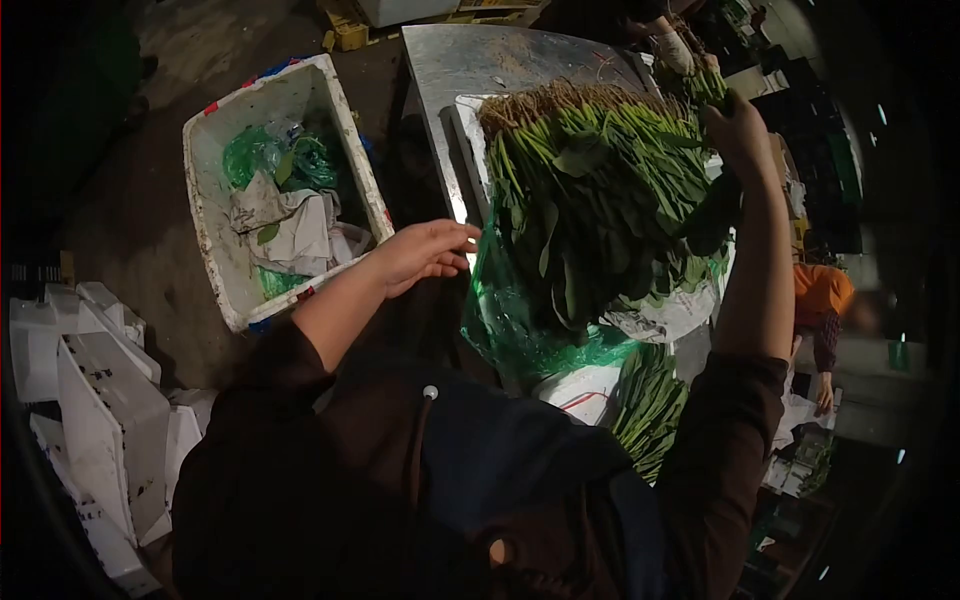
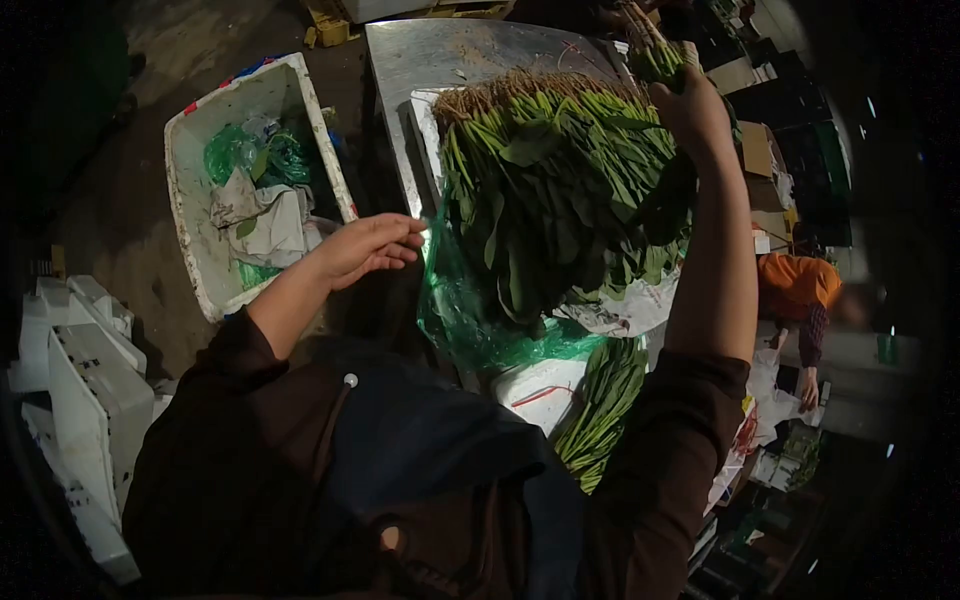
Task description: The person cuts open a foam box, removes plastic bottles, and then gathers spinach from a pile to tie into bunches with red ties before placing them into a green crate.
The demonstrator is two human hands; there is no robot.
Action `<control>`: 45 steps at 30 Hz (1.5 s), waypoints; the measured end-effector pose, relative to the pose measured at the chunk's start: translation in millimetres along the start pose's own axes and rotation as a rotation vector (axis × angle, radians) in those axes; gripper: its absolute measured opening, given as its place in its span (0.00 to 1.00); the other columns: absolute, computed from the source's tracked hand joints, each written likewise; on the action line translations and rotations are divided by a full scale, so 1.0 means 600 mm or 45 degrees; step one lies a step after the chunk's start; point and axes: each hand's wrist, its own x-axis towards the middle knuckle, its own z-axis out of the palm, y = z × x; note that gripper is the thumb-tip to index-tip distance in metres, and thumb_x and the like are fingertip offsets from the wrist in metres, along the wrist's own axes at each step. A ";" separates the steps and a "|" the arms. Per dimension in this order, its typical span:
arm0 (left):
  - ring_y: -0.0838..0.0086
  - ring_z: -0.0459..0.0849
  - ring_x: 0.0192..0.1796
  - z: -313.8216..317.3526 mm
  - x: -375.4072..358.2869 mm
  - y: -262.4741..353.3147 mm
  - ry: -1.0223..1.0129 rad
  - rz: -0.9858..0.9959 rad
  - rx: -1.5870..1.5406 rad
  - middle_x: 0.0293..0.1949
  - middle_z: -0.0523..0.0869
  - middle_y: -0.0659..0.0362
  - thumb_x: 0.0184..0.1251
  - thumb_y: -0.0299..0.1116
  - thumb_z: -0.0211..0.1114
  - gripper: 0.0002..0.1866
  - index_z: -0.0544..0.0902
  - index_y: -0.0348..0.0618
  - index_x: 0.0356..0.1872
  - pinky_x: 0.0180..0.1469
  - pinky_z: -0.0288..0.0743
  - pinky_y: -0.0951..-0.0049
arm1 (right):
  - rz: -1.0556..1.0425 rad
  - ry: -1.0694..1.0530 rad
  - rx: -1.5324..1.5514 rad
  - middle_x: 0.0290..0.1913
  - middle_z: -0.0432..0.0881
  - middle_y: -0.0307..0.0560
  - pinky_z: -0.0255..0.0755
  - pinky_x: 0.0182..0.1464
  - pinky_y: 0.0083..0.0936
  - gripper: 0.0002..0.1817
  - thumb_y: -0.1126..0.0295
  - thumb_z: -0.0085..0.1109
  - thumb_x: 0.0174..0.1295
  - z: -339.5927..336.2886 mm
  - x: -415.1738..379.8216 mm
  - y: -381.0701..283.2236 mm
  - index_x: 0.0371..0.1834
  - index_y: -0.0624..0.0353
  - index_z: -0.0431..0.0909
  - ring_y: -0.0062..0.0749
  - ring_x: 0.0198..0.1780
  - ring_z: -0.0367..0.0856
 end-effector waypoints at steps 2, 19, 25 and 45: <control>0.76 0.76 0.46 0.012 0.040 0.023 -0.017 0.050 -0.021 0.49 0.77 0.60 0.71 0.41 0.54 0.21 0.70 0.42 0.60 0.50 0.72 0.74 | 0.067 -0.081 0.008 0.33 0.83 0.52 0.74 0.35 0.32 0.23 0.60 0.62 0.57 -0.014 0.005 0.011 0.50 0.65 0.75 0.35 0.31 0.82; 0.71 0.74 0.43 0.036 0.209 0.036 0.617 0.290 -0.109 0.48 0.74 0.54 0.64 0.29 0.52 0.26 0.63 0.37 0.64 0.47 0.70 0.64 | -0.083 -0.498 -0.468 0.41 0.83 0.57 0.75 0.45 0.41 0.23 0.54 0.63 0.48 0.294 -0.071 -0.214 0.43 0.58 0.76 0.49 0.47 0.81; 0.70 0.74 0.51 0.030 0.194 0.049 0.523 0.228 -0.149 0.53 0.75 0.54 0.65 0.26 0.50 0.26 0.63 0.37 0.65 0.54 0.67 0.69 | -0.073 -0.491 -0.289 0.40 0.82 0.58 0.75 0.46 0.41 0.24 0.56 0.62 0.47 0.262 -0.097 -0.225 0.45 0.59 0.75 0.51 0.44 0.81; 0.73 0.79 0.46 0.055 0.202 0.056 0.342 0.318 -0.387 0.45 0.80 0.61 0.60 0.18 0.45 0.21 0.75 0.44 0.53 0.49 0.72 0.73 | 0.166 -0.511 -0.250 0.53 0.78 0.57 0.72 0.54 0.38 0.38 0.48 0.68 0.42 0.303 -0.045 -0.210 0.55 0.58 0.72 0.48 0.54 0.78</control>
